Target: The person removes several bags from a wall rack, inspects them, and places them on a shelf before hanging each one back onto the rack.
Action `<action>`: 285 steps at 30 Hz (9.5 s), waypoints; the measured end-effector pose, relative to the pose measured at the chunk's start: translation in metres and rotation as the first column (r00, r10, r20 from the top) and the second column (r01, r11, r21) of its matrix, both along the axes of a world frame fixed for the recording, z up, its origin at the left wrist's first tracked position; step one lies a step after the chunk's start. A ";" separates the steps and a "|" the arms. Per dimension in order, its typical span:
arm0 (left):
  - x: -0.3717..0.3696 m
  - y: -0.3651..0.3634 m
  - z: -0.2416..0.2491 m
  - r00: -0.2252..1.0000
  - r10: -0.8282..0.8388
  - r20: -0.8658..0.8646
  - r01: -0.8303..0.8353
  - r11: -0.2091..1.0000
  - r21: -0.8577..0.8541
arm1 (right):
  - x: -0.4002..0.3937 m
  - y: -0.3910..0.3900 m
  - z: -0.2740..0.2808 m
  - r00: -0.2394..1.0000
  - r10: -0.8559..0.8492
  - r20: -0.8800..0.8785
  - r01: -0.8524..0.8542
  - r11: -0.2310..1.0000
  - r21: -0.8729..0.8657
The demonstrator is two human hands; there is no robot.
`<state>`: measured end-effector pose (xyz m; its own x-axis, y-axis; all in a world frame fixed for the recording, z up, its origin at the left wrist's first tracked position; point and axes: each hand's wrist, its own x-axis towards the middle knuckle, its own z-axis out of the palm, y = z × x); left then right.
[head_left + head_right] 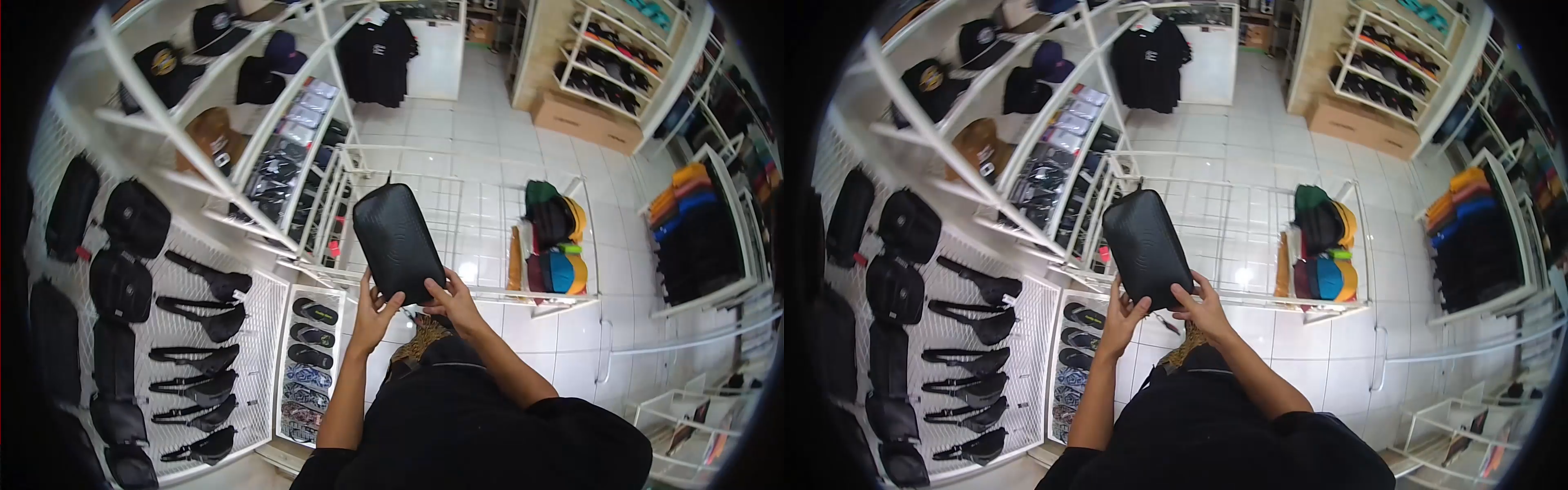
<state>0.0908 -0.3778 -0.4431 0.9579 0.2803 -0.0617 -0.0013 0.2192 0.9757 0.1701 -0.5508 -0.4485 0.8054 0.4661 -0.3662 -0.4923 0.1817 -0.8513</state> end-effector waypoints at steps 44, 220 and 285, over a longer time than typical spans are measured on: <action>0.525 -0.196 -0.368 0.588 -0.528 -0.613 0.442 0.844 -0.304 | 0.414 -0.180 -0.370 0.648 -0.687 -0.329 0.600 0.726 -0.335; 0.458 -0.100 -0.356 0.724 -0.013 -0.689 0.126 0.986 0.113 | 0.395 -0.134 -0.324 0.864 0.221 0.452 0.392 0.268 -0.880; -0.347 0.335 0.376 0.311 0.607 0.731 -0.777 -0.280 0.564 | -0.215 0.543 0.372 0.123 -0.172 0.977 -0.807 0.556 0.199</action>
<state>-0.2566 -0.0428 -0.0673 0.0466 0.5494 0.8343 0.3629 -0.7874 0.4983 -0.0445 -0.0081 -0.0766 -0.0657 0.4186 0.9058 0.2840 0.8780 -0.3852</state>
